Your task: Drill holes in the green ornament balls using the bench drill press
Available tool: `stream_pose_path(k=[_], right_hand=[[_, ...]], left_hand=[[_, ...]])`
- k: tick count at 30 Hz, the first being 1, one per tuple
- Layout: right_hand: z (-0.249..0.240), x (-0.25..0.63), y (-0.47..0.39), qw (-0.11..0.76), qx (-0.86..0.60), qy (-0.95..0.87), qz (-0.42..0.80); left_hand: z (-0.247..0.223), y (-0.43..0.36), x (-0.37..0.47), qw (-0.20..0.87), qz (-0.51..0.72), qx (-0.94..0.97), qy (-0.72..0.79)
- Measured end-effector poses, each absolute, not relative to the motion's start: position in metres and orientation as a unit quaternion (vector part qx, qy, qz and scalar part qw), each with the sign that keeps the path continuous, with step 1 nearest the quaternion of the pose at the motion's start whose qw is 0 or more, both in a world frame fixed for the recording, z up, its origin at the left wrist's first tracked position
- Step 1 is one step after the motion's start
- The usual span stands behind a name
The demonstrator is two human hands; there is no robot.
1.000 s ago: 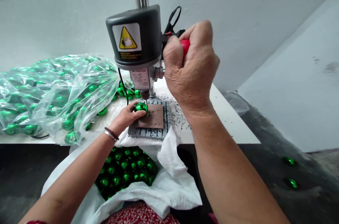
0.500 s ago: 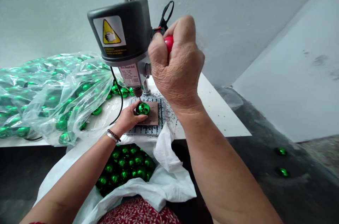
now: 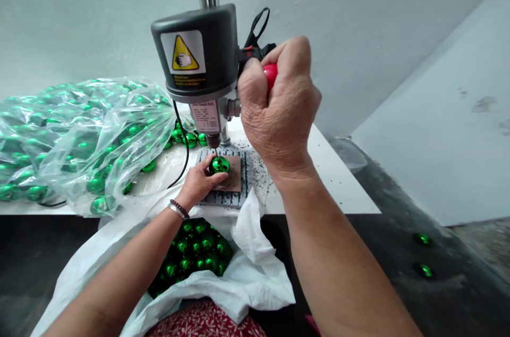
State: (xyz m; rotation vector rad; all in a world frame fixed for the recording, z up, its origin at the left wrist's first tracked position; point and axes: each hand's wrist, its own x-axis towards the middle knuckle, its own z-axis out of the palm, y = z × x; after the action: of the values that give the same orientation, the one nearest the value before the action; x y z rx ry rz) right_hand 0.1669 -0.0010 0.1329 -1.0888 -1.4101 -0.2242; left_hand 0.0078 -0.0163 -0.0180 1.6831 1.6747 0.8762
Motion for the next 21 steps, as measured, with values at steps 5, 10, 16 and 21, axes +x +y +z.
stream_pose_path(k=[5,10,16,21], right_hand=[[0.132,0.167,-0.003,0.615,-0.482,-0.617,-0.094],[0.124,0.167,-0.007,0.630,-0.464,-0.614,-0.104],[0.112,0.170,-0.015,0.621,-0.463,-0.616,-0.143],[0.109,0.172,-0.020,0.606,-0.472,-0.622,-0.151]], left_hand=[[-0.018,-0.016,0.010,0.298,0.311,0.626,0.650],[-0.021,-0.016,0.009,0.300,0.323,0.628,0.641],[-0.022,-0.017,0.009,0.291,0.315,0.631,0.647],[-0.023,-0.018,0.010,0.287,0.325,0.626,0.648]])
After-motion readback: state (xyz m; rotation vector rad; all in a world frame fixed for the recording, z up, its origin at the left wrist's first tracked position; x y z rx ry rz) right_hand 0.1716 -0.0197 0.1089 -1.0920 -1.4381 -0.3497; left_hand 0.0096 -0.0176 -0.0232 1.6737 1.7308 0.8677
